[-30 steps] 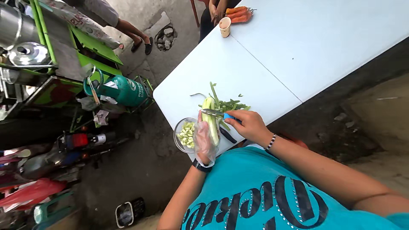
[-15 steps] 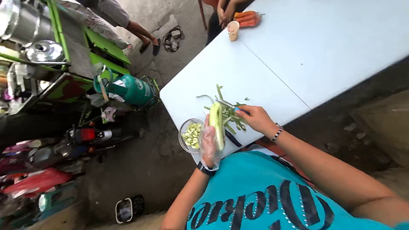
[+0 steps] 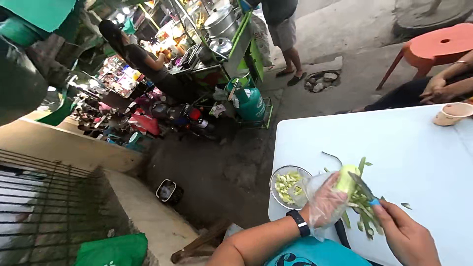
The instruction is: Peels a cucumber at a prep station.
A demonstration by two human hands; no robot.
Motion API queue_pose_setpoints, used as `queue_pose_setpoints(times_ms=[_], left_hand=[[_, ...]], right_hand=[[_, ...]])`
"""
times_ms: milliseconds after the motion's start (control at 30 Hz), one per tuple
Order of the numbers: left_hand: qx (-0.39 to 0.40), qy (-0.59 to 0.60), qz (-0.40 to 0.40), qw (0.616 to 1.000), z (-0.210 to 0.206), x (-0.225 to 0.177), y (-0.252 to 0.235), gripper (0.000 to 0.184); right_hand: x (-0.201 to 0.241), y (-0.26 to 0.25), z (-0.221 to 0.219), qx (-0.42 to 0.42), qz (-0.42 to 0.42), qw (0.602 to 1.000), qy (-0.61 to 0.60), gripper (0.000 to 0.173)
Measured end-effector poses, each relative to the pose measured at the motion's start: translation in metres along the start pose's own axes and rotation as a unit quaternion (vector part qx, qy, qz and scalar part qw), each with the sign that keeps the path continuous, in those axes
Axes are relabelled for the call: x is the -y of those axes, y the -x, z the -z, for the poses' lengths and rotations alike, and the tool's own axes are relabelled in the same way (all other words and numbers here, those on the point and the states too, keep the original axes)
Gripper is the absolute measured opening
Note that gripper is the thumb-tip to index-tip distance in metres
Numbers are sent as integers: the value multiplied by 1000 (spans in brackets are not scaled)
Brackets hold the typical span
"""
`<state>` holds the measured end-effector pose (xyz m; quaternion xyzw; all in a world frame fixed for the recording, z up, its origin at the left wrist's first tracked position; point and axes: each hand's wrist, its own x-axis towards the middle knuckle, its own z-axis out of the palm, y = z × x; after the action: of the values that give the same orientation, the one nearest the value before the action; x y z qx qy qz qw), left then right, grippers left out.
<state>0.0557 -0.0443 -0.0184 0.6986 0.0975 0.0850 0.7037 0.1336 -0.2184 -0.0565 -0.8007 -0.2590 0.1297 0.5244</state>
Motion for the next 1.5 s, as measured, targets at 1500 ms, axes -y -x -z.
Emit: queue_pose_setpoints(times_ms=[1500], left_hand=[[12, 349, 144, 926, 6, -11, 2, 38]], right_hand=[[-2, 25, 27, -68, -75, 971, -219, 31]])
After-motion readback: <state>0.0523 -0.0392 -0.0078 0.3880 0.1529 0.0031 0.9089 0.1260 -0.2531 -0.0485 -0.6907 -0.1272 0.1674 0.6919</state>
